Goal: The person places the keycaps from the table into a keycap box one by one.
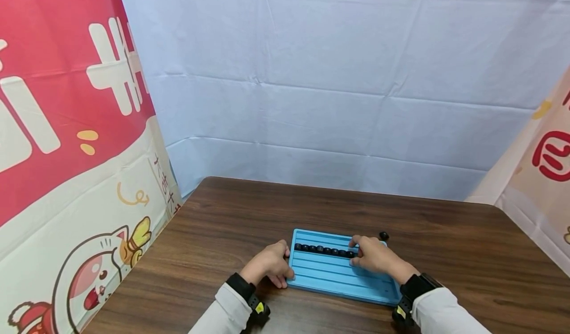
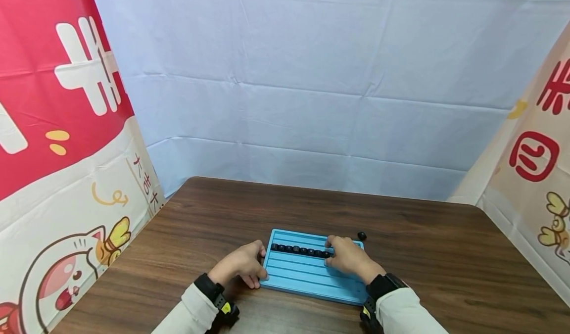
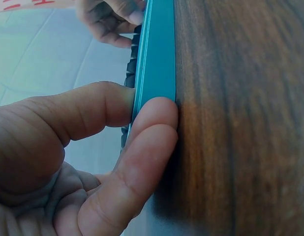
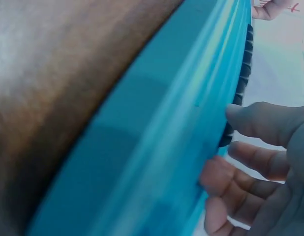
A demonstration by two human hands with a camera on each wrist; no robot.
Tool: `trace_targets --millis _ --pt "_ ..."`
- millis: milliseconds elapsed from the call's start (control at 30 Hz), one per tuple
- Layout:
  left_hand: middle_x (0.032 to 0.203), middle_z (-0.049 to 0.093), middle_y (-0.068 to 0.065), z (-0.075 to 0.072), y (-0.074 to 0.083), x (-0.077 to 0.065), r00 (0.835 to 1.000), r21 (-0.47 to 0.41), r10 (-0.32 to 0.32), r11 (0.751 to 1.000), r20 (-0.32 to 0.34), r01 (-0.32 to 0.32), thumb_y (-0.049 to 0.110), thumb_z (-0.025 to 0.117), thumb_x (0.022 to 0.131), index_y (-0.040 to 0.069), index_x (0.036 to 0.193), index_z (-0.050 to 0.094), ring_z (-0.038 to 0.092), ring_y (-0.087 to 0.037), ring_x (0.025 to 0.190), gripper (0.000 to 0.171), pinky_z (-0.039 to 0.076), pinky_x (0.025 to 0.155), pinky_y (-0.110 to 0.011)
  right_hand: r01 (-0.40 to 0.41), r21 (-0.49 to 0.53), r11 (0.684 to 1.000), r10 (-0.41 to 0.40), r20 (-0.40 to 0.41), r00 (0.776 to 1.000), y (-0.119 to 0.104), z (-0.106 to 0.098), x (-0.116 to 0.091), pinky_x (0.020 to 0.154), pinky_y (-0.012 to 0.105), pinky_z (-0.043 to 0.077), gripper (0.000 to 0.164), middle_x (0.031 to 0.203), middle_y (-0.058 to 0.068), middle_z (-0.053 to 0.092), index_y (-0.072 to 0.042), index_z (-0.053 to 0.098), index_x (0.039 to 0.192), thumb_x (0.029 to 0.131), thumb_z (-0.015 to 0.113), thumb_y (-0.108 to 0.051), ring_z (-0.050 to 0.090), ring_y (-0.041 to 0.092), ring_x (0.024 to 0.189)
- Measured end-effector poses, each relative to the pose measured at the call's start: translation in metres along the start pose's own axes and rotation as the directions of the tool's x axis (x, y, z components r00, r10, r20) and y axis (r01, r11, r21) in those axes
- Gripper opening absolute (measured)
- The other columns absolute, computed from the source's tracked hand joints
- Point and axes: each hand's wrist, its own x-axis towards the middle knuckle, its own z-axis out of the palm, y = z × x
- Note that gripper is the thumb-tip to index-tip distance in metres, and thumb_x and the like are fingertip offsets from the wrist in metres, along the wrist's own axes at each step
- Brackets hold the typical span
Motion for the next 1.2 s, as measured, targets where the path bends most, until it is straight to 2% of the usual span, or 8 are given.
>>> trace_targets --millis 200,300,400,667,933,1200 --pt "0.059 0.059 -0.021 0.000 0.001 0.000 1.000 0.000 -0.001 1.000 -0.001 0.001 -0.012 0.068 0.072 -0.002 0.096 0.043 0.060 -0.025 0.046 0.036 0.050 0.043 -0.035 -0.008 -0.088 0.996 0.013 0.058 0.998 -0.011 -0.009 -0.003 0.067 0.042 0.048 0.039 0.093 0.009 0.061 0.000 0.060 0.111 0.078 0.075 -0.012 0.059 0.025 0.081" --pt "0.059 0.059 -0.021 0.001 0.001 0.000 1.000 -0.003 -0.003 1.000 0.000 0.003 -0.012 0.069 0.072 -0.002 0.095 0.043 0.060 -0.025 0.046 0.036 0.050 0.042 -0.035 0.002 -0.108 0.994 0.009 0.098 0.995 -0.016 -0.014 -0.004 0.075 0.048 0.047 0.042 0.105 0.015 0.060 0.001 0.059 0.113 0.077 0.076 -0.013 0.057 0.034 0.095" --pt "0.059 0.059 -0.021 0.002 0.001 0.000 1.000 -0.001 -0.004 1.000 0.000 0.004 -0.012 0.069 0.072 -0.001 0.095 0.043 0.060 -0.025 0.046 0.037 0.050 0.042 -0.035 -0.007 -0.105 0.994 0.021 0.131 0.991 -0.019 -0.019 -0.005 0.079 0.051 0.045 0.045 0.108 0.018 0.058 0.002 0.058 0.115 0.077 0.077 -0.014 0.054 0.037 0.101" --pt "0.058 0.059 -0.020 0.001 0.001 0.000 1.000 0.000 -0.003 1.000 -0.006 0.003 -0.012 0.068 0.071 -0.001 0.095 0.043 0.059 -0.025 0.045 0.037 0.050 0.042 -0.034 -0.042 -0.108 0.993 0.059 0.163 0.985 -0.019 -0.025 -0.009 0.082 0.053 0.043 0.048 0.113 0.021 0.055 0.002 0.058 0.118 0.077 0.076 -0.014 0.049 0.042 0.107" --pt "0.058 0.059 -0.021 -0.001 0.001 -0.001 1.000 -0.007 -0.010 1.000 0.001 0.010 -0.013 0.068 0.072 -0.001 0.095 0.043 0.059 -0.025 0.046 0.037 0.050 0.043 -0.034 -0.056 -0.098 0.994 0.072 0.177 0.981 -0.016 -0.025 -0.010 0.081 0.053 0.043 0.045 0.114 0.022 0.054 0.002 0.058 0.117 0.078 0.076 -0.014 0.049 0.041 0.107" --pt "0.060 0.059 -0.021 -0.001 0.001 -0.002 1.000 -0.016 -0.006 1.000 0.005 0.007 -0.012 0.068 0.072 -0.003 0.096 0.043 0.059 -0.025 0.046 0.037 0.050 0.043 -0.035 -0.030 -0.139 0.990 0.045 0.110 0.993 -0.011 -0.024 -0.008 0.079 0.051 0.045 0.040 0.109 0.021 0.055 0.002 0.060 0.114 0.079 0.074 -0.012 0.051 0.041 0.103"
